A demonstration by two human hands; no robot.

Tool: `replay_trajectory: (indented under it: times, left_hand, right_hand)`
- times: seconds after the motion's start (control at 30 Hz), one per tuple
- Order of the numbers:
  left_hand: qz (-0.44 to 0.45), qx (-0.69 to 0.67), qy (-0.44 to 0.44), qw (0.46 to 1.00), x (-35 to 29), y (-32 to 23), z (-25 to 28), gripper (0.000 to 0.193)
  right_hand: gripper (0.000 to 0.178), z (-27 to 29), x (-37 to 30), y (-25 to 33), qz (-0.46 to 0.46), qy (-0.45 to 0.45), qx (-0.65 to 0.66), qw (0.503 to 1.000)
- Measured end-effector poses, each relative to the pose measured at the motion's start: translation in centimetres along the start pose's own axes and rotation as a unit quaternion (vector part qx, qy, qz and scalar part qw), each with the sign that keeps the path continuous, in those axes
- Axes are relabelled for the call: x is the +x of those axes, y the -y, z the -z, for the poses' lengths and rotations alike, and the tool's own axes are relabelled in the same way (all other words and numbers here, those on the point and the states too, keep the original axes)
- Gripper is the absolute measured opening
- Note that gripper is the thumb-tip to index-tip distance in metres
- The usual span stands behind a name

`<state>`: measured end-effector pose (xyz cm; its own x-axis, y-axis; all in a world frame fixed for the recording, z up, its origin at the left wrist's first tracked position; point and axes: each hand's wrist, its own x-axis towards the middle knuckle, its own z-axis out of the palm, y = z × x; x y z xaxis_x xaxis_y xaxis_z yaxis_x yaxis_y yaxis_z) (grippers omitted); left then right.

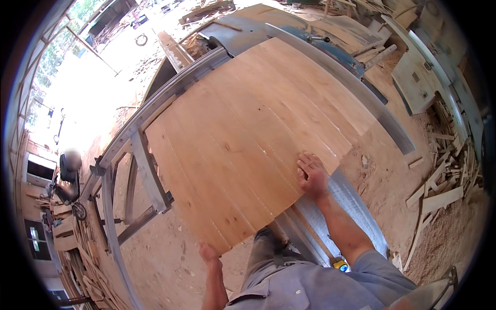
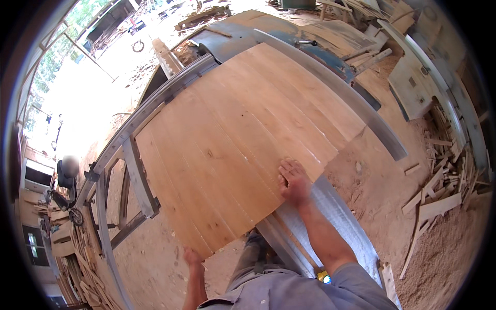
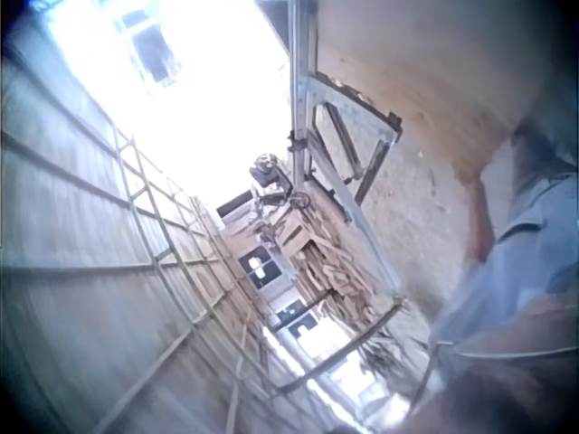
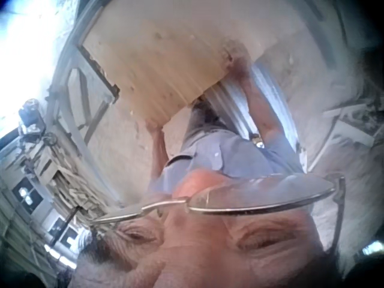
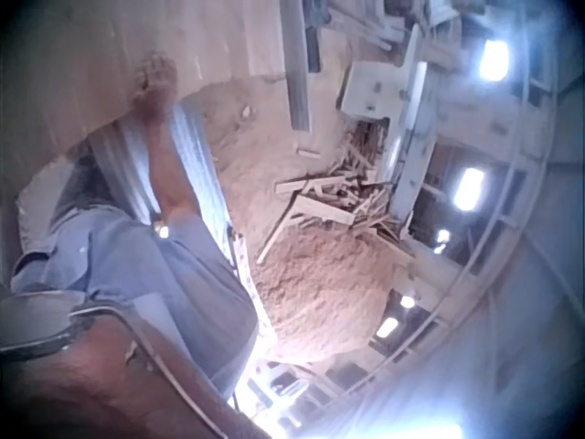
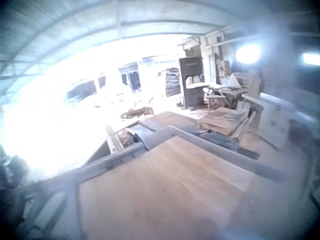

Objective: The person measures and cuts a large wooden board using a table saw. They adjust the fence, measure the board with a tape measure, and feed the board through the saw using a push stick. The cut pieces are then set aside.

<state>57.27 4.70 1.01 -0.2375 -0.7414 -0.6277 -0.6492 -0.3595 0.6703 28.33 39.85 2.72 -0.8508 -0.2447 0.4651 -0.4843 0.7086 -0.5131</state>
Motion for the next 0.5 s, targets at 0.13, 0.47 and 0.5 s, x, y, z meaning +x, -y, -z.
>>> replay_trajectory:
  times: [0.13, 0.47, 0.5]
  left_hand:
    - [-0.297, 0.256, -0.216, 0.894, 0.5, 0.7, -2.1, 0.044]
    - [-0.625, 0.310, 0.146, 0.701, -14.1, -5.4, -26.0, 0.055]
    - [-0.612, 0.330, 0.137, 0.706, -14.4, -5.2, -26.9, 0.059]
  right_hand:
    - [0.021, -0.4, -0.1, 0.0, -0.001, -0.006, 0.001, 1.000]
    - [0.022, -1.0, 0.2, -1.3, 0.019, -0.011, 0.021, 1.000]
    - [0.022, -1.0, 0.1, -1.3, 0.017, -0.008, 0.020, 1.000]
